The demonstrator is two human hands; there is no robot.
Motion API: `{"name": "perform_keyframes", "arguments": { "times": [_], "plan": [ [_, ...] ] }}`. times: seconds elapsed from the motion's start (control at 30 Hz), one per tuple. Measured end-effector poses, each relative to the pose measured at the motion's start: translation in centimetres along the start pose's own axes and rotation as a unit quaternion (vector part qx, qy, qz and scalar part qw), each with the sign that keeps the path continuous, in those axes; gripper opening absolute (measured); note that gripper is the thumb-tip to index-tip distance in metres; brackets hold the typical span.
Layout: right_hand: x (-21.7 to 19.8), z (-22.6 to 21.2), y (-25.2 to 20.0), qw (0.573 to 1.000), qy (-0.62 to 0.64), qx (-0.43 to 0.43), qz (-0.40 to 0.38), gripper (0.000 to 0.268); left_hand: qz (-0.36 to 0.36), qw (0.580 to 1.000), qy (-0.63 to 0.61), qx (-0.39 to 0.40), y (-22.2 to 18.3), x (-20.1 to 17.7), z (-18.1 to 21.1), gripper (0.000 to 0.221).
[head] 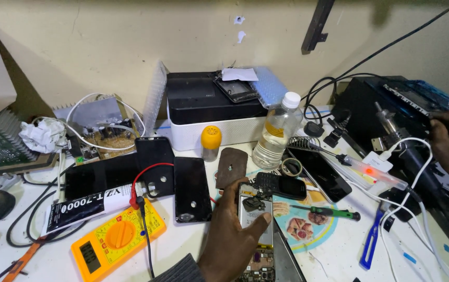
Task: Disassembling a smartphone to remove internal components like the battery and motherboard using a pry tool.
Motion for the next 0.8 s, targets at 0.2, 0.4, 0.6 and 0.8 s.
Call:
{"name": "perform_keyframes", "arguments": {
  "times": [0.2,0.4,0.6,0.8],
  "plan": [
    [0.2,1.4,0.0,0.997,0.073,0.022,0.011,0.026,-0.017,0.998,-0.005,-0.055,-0.1,0.2,-0.5,0.068],
    [0.3,1.6,-0.2,0.996,0.073,-0.001,0.042,0.023,0.003,1.000,-0.017,-0.002,0.0,0.0,0.1,0.067],
    [0.4,0.1,-0.1,0.995,0.079,0.043,0.031,0.023,-0.009,1.000,-0.018,-0.011,-0.1,0.0,0.4,0.065],
    [0.1,-1.2,-0.1,0.996,0.055,0.074,0.018,0.022,-0.018,0.999,-0.012,-0.049,-0.1,0.1,-0.1,0.068]
  ]
}}
Point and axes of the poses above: each hand's wrist, its own y-axis towards the middle knuckle, its own x-axis out of the palm, z = x × y, the point moved 7 cm from there along y, towards the middle knuckle, and after that the axes turned 13 degrees about y, right-handed, at the moved point
